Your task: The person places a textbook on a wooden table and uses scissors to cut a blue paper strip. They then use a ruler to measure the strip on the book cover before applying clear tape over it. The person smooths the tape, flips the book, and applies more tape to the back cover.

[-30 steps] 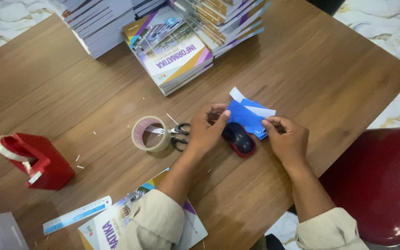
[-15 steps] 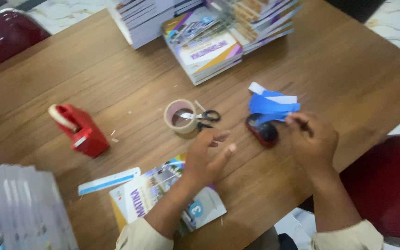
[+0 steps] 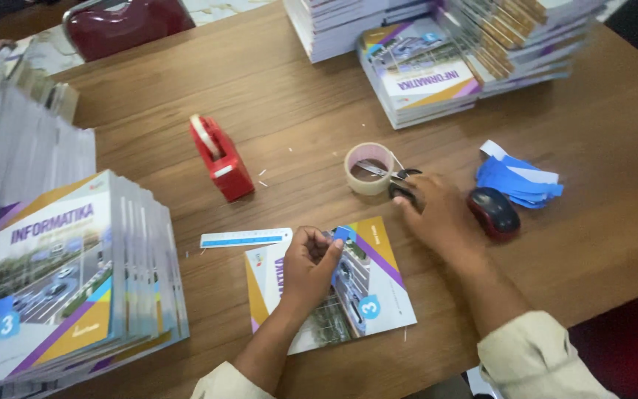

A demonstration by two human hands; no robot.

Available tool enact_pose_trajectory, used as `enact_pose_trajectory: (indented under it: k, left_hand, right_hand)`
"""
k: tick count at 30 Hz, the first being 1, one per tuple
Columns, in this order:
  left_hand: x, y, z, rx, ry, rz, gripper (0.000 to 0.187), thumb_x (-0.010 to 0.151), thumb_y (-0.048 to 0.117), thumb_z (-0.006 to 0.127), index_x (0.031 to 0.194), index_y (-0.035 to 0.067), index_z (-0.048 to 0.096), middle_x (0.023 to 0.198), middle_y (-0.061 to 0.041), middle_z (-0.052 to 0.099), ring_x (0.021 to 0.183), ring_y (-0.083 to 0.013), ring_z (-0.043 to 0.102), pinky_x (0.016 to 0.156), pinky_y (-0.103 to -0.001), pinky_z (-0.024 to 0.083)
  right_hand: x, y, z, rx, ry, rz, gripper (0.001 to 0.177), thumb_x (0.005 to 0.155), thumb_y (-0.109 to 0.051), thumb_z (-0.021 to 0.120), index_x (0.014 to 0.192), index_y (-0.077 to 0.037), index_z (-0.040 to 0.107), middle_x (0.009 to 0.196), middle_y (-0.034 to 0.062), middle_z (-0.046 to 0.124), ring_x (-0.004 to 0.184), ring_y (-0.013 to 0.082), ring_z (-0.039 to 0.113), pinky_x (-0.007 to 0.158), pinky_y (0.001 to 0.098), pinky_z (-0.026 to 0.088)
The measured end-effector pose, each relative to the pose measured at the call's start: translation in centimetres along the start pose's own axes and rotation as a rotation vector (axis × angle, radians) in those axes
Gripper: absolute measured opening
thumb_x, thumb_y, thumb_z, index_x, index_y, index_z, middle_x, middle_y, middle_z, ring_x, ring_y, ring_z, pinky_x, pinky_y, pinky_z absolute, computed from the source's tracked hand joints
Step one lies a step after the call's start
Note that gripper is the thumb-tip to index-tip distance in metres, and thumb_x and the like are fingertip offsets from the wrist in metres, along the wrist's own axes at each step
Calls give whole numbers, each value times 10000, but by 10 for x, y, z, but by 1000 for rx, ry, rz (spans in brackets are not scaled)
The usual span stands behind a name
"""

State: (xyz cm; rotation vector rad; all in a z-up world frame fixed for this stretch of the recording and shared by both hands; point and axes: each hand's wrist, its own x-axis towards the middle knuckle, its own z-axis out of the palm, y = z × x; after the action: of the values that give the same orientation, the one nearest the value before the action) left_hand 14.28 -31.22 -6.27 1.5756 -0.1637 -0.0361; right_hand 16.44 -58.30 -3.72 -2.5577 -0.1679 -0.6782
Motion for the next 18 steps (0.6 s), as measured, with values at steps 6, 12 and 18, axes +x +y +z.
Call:
enact_pose_trajectory:
  k: [6, 12, 18]
  left_hand:
    - [1, -9, -6, -95, 84, -18, 258, 893, 168, 818, 872, 90, 573, 748, -63, 679, 637, -100, 588, 531, -215, 463]
    - [-5, 19, -7, -196, 15, -41, 201, 894, 102, 791, 904, 50, 597, 727, -46, 594, 610, -110, 590, 512, -210, 476]
    - [-2, 9, -5, -216, -21, -88, 176, 890, 69, 788, 979, 1, 651, 830, -105, 667, 662, -148, 719, 532, -214, 549]
  right_hand:
    - [24, 37, 37, -277, -205, 116, 405, 888, -256, 725, 1244, -63, 706, 1126, 144, 701, 1146, 332, 661, 1081, 434, 437]
    - [55, -22, -4, -305, -515, 144, 432, 808, -216, 772, 1215, -78, 728, 1081, 179, 755, 1063, 408, 703, 914, 506, 551]
    - [47, -26, 20, -316, -605, -117, 374, 867, -172, 677, 1232, -110, 629, 1102, 196, 706, 1036, 433, 709, 897, 522, 582]
